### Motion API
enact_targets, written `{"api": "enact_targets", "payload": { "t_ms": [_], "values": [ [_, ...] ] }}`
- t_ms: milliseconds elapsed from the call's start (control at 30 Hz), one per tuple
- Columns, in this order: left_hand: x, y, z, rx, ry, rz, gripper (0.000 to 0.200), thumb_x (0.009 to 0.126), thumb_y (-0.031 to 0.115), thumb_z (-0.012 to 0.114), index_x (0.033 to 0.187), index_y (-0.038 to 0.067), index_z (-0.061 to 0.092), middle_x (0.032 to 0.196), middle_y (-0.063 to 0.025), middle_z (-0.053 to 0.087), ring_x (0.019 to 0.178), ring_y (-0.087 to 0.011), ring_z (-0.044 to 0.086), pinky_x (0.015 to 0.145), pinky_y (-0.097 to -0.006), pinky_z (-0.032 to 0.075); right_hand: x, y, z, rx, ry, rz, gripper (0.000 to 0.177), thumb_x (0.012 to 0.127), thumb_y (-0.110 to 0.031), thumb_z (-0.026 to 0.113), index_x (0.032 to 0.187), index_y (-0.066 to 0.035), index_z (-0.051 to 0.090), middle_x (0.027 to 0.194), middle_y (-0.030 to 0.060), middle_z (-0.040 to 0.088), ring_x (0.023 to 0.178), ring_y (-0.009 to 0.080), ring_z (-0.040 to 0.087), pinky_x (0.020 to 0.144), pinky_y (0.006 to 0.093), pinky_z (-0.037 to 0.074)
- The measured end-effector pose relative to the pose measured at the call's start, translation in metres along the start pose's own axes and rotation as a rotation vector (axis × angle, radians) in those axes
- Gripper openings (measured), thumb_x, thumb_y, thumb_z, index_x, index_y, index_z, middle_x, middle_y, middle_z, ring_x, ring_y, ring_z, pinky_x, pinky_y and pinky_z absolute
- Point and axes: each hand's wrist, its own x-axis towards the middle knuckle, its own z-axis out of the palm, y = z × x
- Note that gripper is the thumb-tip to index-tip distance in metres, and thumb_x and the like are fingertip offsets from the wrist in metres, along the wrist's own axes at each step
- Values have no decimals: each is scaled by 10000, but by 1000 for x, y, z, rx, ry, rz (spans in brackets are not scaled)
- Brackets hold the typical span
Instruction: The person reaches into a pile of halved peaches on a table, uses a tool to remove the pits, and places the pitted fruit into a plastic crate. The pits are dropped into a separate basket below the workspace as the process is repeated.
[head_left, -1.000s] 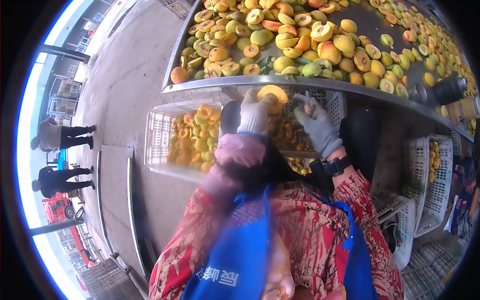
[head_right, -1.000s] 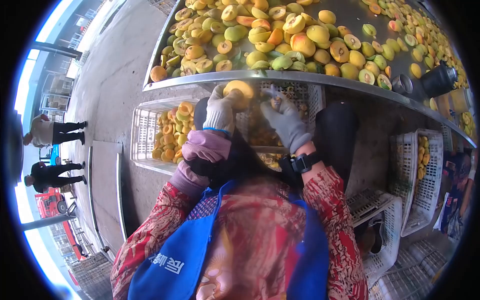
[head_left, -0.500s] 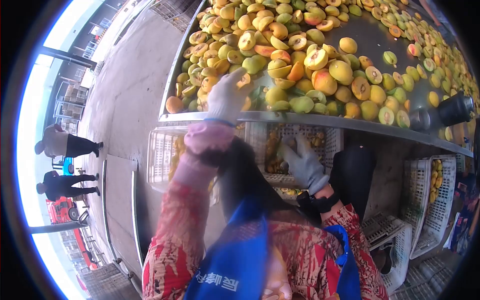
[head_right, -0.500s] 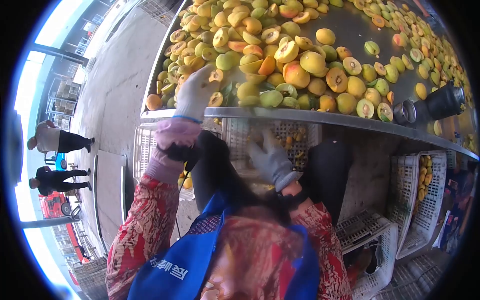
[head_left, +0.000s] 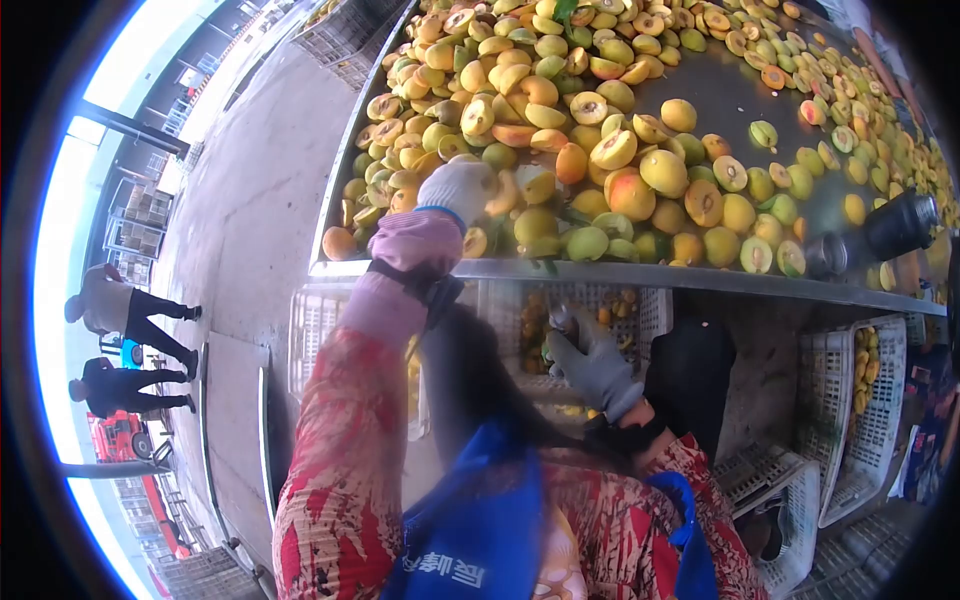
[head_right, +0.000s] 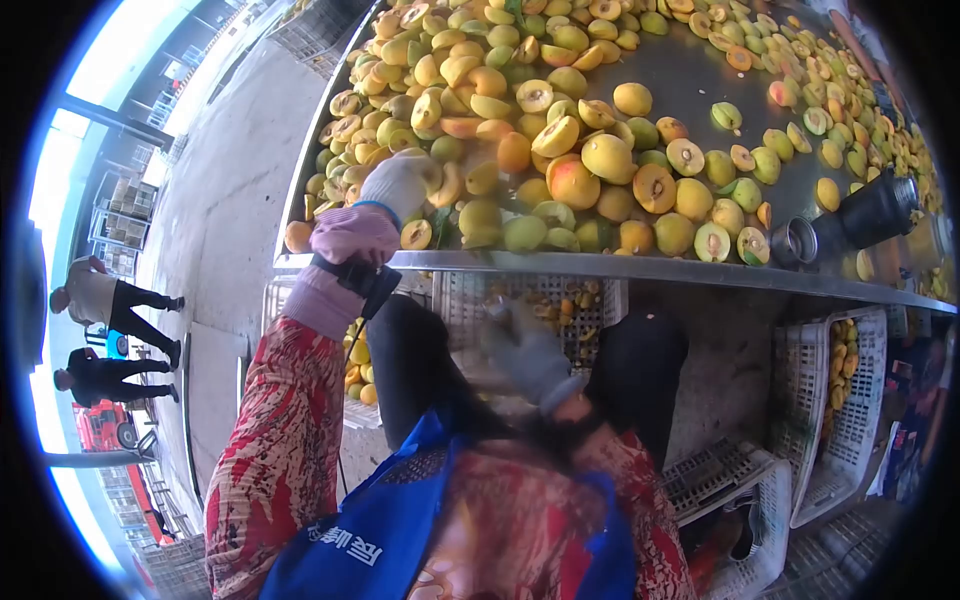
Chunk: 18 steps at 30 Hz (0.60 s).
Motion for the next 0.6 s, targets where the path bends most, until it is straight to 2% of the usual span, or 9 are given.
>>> {"api": "enact_targets", "payload": {
  "t_ms": [100, 133, 233, 367, 433, 500, 533, 567, 600],
  "values": [
    [2, 16, -23, 41, -60, -188, 277, 810, 308, 574, 1022, 160, 673, 990, -130, 640, 927, -316, 629, 796, -419, 498, -4, 13, 4, 23, -4, -12, 135, 882, -173, 561, 954, -59, 544, 781, 107, 569, 732, 244, 578, 690, 374, 459],
    [2, 27, -21, -4, 225, -153, 294, 795, 295, 604, 1051, 161, 653, 1009, -124, 635, 951, -319, 622, 794, -421, 500, 0, 21, 6, -110, -14, -64, 135, 881, -172, 550, 951, -56, 544, 818, 123, 570, 777, 269, 576, 711, 396, 456],
    [43, 58, -19, -26, 491, 33, 311, 779, 259, 634, 1065, 139, 625, 1028, -121, 622, 967, -322, 612, 788, -423, 501, -3, 17, 7, -217, -20, -132, 140, 877, -176, 527, 944, -54, 545, 923, 172, 566, 906, 348, 549, 772, 456, 435],
    [113, 55, 22, 65, 306, 126, 327, 754, 196, 672, 1066, 122, 605, 1051, -128, 603, 973, -320, 603, 790, -417, 501, -5, 0, 4, -348, 27, -70, 156, 874, -184, 539, 962, -56, 540, 905, 170, 555, 853, 354, 560, 782, 444, 454],
    [100, 68, -2, -180, 128, 26, 365, 697, 127, 728, 1041, 100, 609, 1064, -154, 591, 957, -318, 606, 782, -415, 503, -3, -3, 0, -268, 46, -63, 186, 870, -168, 537, 1019, -60, 552, 928, 175, 556, 825, 333, 571, 760, 420, 472],
    [83, 62, 2, -156, 236, 93, 411, 640, 86, 779, 1020, 94, 623, 1034, -160, 589, 938, -284, 617, 779, -370, 510, -5, -11, -2, -23, 26, 22, 200, 889, -181, 529, 1045, -60, 559, 942, 156, 568, 826, 304, 583, 732, 393, 478],
    [71, 59, 4, -412, 249, 113, 398, 639, 58, 778, 1008, 83, 629, 1052, -150, 590, 940, -265, 620, 789, -348, 510, -5, -15, -3, 222, 0, 103, 215, 909, -194, 521, 1071, -60, 566, 956, 137, 580, 826, 275, 595, 703, 366, 483],
    [54, 58, 6, -666, 255, 127, 386, 638, 31, 776, 995, 72, 635, 1070, -141, 590, 942, -247, 622, 798, -326, 509, -3, -12, -5, 229, -1, 107, 215, 909, -194, 521, 1071, -60, 566, 956, 137, 580, 826, 275, 595, 703, 366, 483],
    [30, 58, 8, -663, 245, 121, 386, 638, 31, 776, 995, 72, 635, 1070, -141, 590, 942, -247, 622, 798, -326, 509, 0, -5, -10, 54, 39, -55, 246, 927, -225, 519, 1102, -58, 563, 961, 108, 590, 817, 227, 603, 677, 331, 484]
  ]
}}
